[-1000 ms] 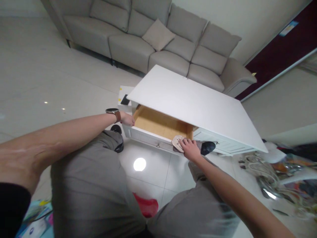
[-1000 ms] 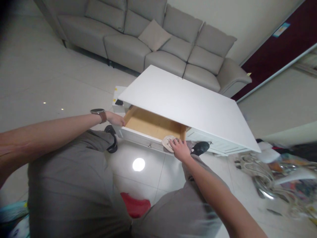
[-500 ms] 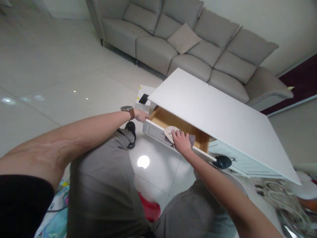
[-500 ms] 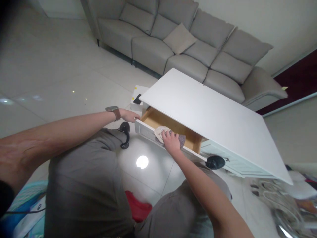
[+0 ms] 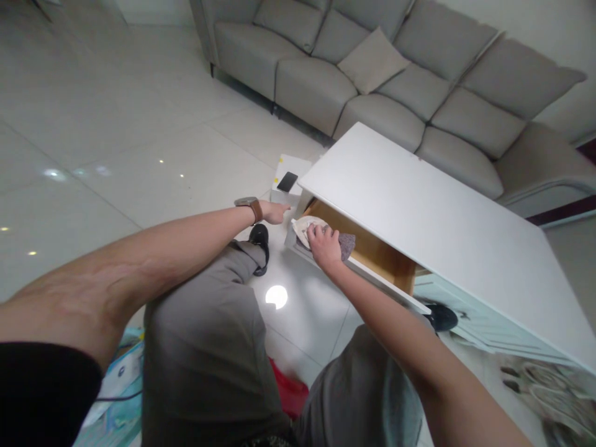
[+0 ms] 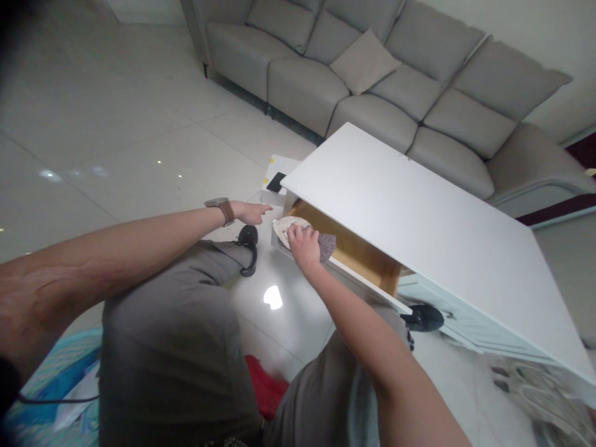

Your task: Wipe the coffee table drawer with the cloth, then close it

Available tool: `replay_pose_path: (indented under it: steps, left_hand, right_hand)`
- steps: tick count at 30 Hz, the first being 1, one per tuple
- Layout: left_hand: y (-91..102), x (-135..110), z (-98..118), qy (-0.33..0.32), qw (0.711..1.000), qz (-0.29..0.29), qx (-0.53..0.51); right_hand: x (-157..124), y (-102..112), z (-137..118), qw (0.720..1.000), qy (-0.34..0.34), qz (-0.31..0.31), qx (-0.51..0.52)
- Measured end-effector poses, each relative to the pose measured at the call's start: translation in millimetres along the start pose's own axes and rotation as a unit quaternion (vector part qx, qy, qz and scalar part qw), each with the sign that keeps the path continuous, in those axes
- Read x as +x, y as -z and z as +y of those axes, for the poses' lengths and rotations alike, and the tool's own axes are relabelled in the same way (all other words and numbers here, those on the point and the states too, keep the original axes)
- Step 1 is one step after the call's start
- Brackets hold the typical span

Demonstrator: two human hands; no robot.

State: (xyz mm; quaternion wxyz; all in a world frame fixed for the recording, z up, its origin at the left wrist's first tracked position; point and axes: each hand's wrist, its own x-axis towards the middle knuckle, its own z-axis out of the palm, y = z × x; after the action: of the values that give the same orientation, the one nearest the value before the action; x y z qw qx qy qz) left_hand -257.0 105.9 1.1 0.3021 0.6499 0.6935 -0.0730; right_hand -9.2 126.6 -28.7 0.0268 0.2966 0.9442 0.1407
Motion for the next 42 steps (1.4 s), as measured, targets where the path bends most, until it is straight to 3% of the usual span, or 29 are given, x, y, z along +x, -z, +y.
replay_pose_path:
  steps: [3, 8, 15, 19, 24, 27, 31, 37, 42]
  left_hand:
    - [7.7, -5, 4, 0.046, 0.998, 0.046, -0.010]
    - [12.2, -13, 8, 0.084, 0.994, 0.074, -0.009]
    - [11.5, -13, 10, 0.054, 0.992, 0.115, -0.010]
    - [11.6, -12, 14, 0.036, 0.994, 0.106, -0.021]
    - [13.7, -12, 19, 0.077, 0.988, 0.134, -0.016]
    - [18.0, -9, 26, 0.066, 0.988, 0.138, -0.010]
    - [20.4, -4, 45, -0.014, 0.995, 0.095, 0.020]
    - [13.8, -4, 66, -0.063, 0.997, 0.005, 0.054]
    - [16.5, -8, 67, -0.056, 0.997, -0.023, 0.050]
  right_hand:
    - [19, -3, -15, 0.999, 0.013, 0.035, 0.008]
    - [34, -9, -24, 0.995, 0.067, 0.071, 0.023]
    - [30, -17, -18, 0.981, 0.167, 0.094, 0.036]
    - [27, -17, -19, 0.969, 0.214, 0.121, 0.025]
    - [17, -19, -27, 0.956, 0.248, 0.158, 0.009]
    - [10, -27, -31, 0.946, 0.291, 0.146, -0.007]
    - [2, -61, -39, 0.936, 0.343, 0.075, -0.035]
    - [-35, -155, -56, 0.957, 0.287, -0.005, -0.030]
    - [-108, -208, -18, 0.964, 0.261, -0.035, -0.031]
